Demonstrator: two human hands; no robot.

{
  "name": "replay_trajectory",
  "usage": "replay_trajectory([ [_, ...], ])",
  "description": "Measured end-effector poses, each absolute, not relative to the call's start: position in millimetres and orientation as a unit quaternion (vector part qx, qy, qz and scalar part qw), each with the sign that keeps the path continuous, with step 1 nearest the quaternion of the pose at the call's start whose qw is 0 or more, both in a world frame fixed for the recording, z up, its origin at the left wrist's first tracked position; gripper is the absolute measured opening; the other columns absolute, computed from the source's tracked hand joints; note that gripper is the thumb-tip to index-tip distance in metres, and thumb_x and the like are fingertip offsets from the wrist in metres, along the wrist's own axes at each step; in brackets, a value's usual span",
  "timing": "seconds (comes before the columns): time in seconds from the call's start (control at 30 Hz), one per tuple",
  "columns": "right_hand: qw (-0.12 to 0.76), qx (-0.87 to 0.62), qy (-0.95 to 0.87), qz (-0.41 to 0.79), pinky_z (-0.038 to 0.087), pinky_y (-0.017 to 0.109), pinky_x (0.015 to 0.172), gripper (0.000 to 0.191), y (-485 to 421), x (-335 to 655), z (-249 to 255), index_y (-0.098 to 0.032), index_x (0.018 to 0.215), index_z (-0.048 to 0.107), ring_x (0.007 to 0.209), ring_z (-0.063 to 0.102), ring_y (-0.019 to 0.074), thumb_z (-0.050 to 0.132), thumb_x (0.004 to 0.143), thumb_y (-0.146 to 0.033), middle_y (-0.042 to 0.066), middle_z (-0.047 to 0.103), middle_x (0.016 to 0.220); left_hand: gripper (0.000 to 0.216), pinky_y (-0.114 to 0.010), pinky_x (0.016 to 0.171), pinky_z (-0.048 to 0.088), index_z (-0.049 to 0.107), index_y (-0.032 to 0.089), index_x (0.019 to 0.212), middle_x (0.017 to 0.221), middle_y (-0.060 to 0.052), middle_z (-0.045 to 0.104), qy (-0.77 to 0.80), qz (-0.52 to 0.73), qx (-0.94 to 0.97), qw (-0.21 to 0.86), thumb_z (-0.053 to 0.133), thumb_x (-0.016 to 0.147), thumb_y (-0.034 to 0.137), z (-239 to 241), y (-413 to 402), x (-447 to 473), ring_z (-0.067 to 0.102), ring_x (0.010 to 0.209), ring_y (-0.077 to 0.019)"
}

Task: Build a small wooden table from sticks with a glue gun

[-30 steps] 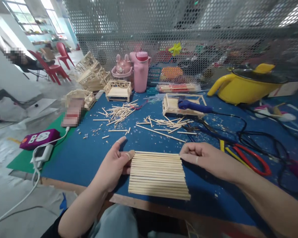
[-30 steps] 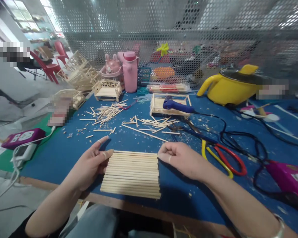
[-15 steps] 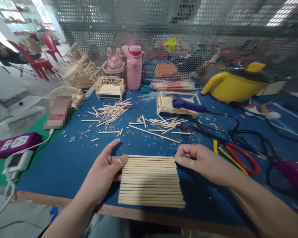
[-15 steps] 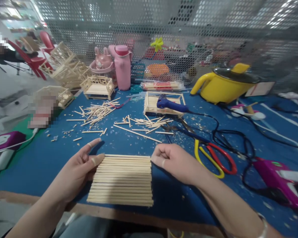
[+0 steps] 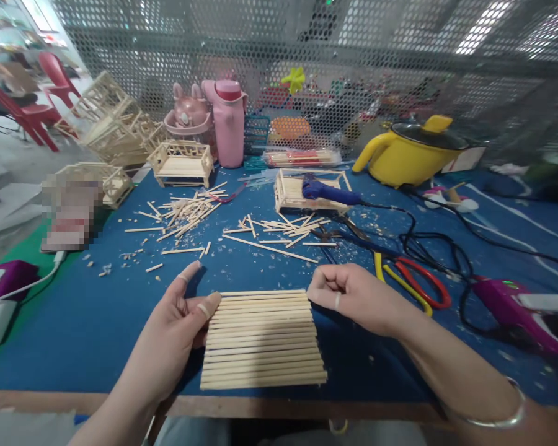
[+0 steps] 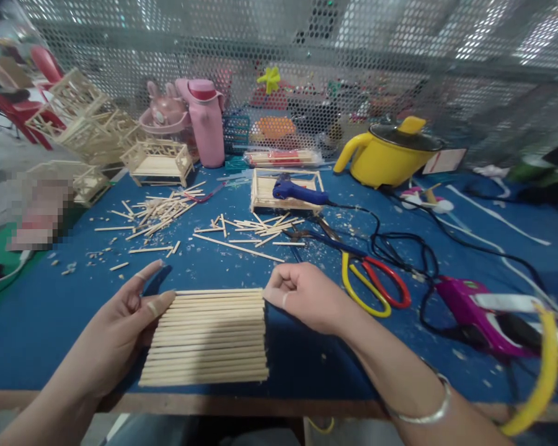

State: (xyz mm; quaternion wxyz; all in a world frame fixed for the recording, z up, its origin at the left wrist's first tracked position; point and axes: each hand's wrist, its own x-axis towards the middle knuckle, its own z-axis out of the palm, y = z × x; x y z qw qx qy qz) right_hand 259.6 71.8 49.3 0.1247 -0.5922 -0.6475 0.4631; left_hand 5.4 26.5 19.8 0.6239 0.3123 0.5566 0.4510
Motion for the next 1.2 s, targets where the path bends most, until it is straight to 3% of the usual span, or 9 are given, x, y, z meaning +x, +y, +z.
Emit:
replay_trajectory([
  [0.27,0.102,-0.599,-0.677,0.415,0.028,0.023,0.050,0.026,72.7,265.8,43.7,-0.018,0.063,0.059,0.054,0.036,0.0101,0.061,0.073,-0.042,-0.004,0.044,0.057,0.075,-0.014,0.043,0.033,0.035,0.024,0.139,0.058,0.007,0.051,0.532,0.478,0.248,0.654,0.071,0.074,0.039,23.0,27.6,4.5,0.042,0.045,-0.0046],
  [0.43,0.091,-0.590,-0.681,0.425,0.029,0.023,0.050,0.031,74.6,267.4,41.9,-0.018,0.065,0.061,0.055,0.036,0.0113,0.061,0.074,-0.048,-0.002,0.044,0.058,0.081,-0.015,0.044,0.035,0.029,0.021,0.142,0.054,0.008,0.049,0.512,0.471,0.256,0.671,0.071,0.075,0.037,23.4,27.8,1.5,0.040,0.045,-0.0049],
  [0.6,0.085,-0.587,-0.694,0.409,0.028,0.023,0.048,0.030,74.7,265.9,44.6,-0.018,0.066,0.063,0.054,0.035,0.0109,0.060,0.075,-0.046,-0.003,0.043,0.056,0.077,-0.013,0.042,0.029,0.031,0.019,0.141,0.049,0.011,0.043,0.516,0.471,0.299,0.650,0.069,0.076,0.033,22.7,27.4,1.1,0.034,0.043,-0.0039],
  [0.7,0.071,-0.582,-0.706,0.397,0.029,0.023,0.049,0.028,73.6,265.4,48.0,-0.019,0.069,0.066,0.054,0.036,0.0110,0.056,0.078,-0.044,-0.003,0.044,0.057,0.076,-0.013,0.043,0.032,0.033,0.022,0.139,0.055,0.009,0.048,0.525,0.472,0.306,0.638,0.070,0.074,0.035,21.0,26.4,1.5,0.037,0.045,-0.0044],
  [0.93,0.079,-0.545,-0.733,0.399,0.030,0.022,0.053,0.023,70.5,263.2,51.6,-0.018,0.066,0.058,0.058,0.037,0.0103,0.050,0.081,-0.034,-0.004,0.043,0.060,0.070,-0.014,0.041,0.032,0.037,0.029,0.137,0.053,0.010,0.044,0.569,0.455,0.315,0.609,0.068,0.076,0.041,17.1,24.7,3.1,0.038,0.043,-0.0058],
  [1.1,0.115,-0.526,-0.753,0.377,0.030,0.022,0.054,0.023,67.3,263.3,52.0,-0.017,0.065,0.057,0.058,0.037,0.0095,0.049,0.082,-0.030,-0.004,0.042,0.060,0.067,-0.018,0.048,0.042,0.037,0.030,0.137,0.061,0.006,0.051,0.587,0.445,0.350,0.579,0.065,0.078,0.042,11.7,23.6,1.9,0.052,0.054,-0.0104],
  [1.2,0.142,-0.531,-0.752,0.363,0.031,0.022,0.055,0.023,65.9,268.6,53.8,-0.017,0.070,0.060,0.058,0.038,0.0097,0.049,0.084,-0.032,-0.004,0.043,0.061,0.062,-0.026,0.056,0.049,0.034,0.030,0.139,0.074,0.002,0.057,0.621,0.438,0.386,0.523,0.055,0.083,0.044,14.6,21.8,-4.2,0.056,0.063,-0.0146],
])
